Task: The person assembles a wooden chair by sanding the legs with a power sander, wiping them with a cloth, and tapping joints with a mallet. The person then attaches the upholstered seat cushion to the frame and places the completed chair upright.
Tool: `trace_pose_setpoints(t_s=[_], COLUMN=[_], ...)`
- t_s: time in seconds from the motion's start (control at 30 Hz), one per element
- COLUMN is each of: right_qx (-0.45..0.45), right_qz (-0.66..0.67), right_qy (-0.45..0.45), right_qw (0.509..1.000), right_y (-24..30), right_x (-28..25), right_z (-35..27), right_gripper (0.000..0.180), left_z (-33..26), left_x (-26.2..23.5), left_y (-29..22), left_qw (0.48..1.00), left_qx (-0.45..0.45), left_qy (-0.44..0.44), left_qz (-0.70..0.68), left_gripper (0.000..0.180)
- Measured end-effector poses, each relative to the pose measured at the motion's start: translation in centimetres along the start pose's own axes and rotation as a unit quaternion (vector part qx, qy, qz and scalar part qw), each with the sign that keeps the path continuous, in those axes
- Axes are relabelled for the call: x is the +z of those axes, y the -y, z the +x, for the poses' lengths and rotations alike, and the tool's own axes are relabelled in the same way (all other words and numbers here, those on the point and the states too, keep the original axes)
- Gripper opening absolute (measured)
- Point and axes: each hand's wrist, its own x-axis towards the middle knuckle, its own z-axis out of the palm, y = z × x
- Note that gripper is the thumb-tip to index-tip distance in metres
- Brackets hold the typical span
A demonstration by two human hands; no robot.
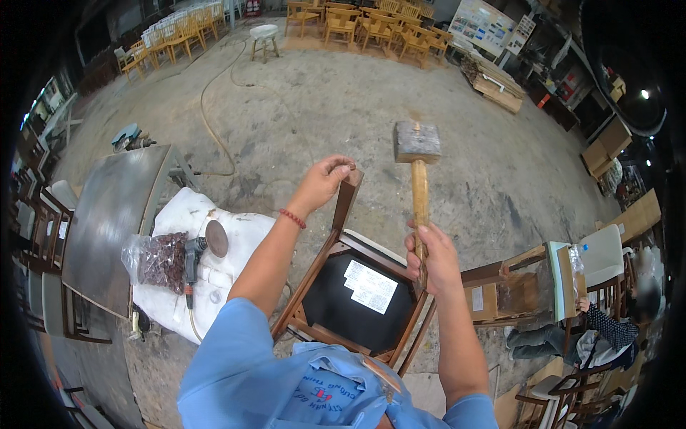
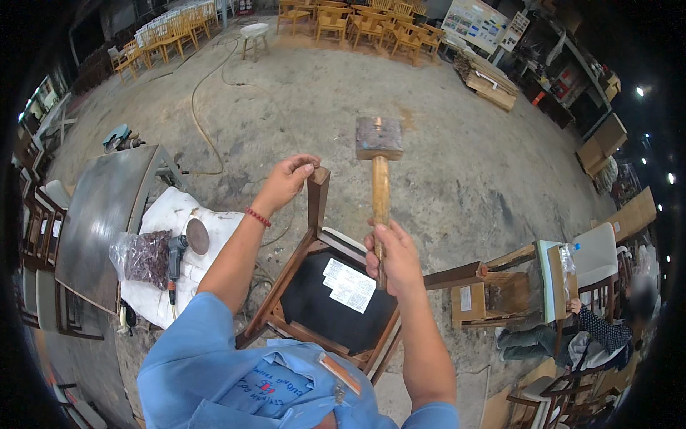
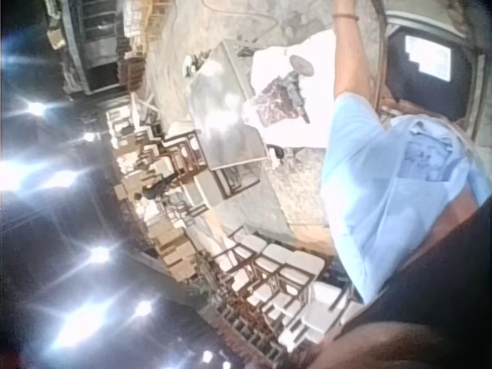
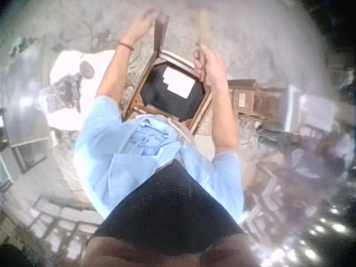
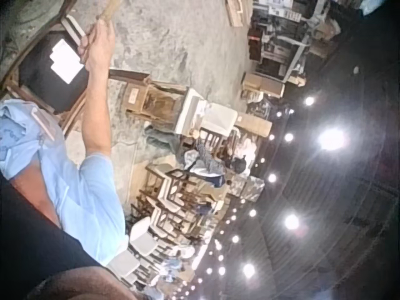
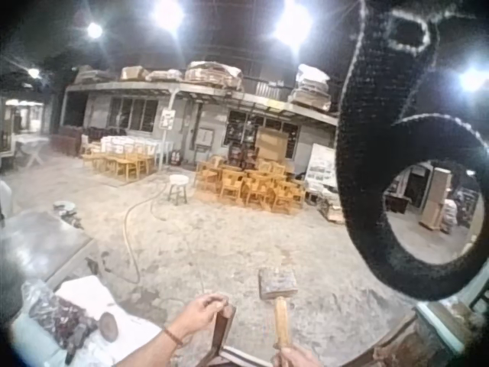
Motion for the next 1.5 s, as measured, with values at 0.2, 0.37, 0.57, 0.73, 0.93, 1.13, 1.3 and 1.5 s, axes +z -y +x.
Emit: trace_pose_setpoints(t_s=[0.2, 0.37, 0.57, 0.73, 0.93, 1.13, 1.3, 1.5], right_qx=[-0.050, -0.043, -0.052, -0.135, -0.205, -0.295, -0.548, -0.135], right_qz=[-0.039, -0.151, -0.285, -0.443, -0.649, -0.492, -0.171, -0.598], right_qy=[-0.026, -0.031, -0.013, -0.037, -0.040, -0.043, -0.036, -0.035], right_qw=[0.998, 0.987, 0.957, 0.885, 0.732, 0.818, 0.818, 0.789], right_y=[-0.8, -2.0, -1.2, 0.7, 3.2, 8.3, 9.5, 4.0], right_x=[-3.4, -4.5, -2.5, -1.6, 0.1, 3.3, 6.2, -4.4], right_z=[-2.6, -2.9, -2.5, -1.6, -0.8, -1.4, -4.0, 0.7], right_gripper=[0.030, 0.024, 0.033, 0.050, 0.051, 0.050, 0.033, 0.037], left_z=[0.8, 0.7, 0.7, 0.9, 1.0, 0.4, -1.8, 0.0], left_x=[0.3, 0.7, 0.6, 0.6, 0.9, 0.4, 0.6, 1.7], left_y=[1.5, 1.4, 1.7, 2.3, 2.1, 2.9, 7.0, 8.6], left_qw=[0.990, 0.992, 0.991, 0.988, 0.991, 0.984, 0.982, 0.994], left_qx=[-0.068, -0.070, -0.065, -0.077, -0.068, -0.069, -0.074, -0.052], left_qy=[0.077, 0.062, 0.061, 0.054, 0.050, 0.050, 0.017, 0.026], left_qz=[-0.101, -0.079, -0.097, -0.123, -0.099, -0.154, -0.175, -0.091], left_gripper=[0.028, 0.028, 0.026, 0.025, 0.026, 0.041, 0.051, 0.050])
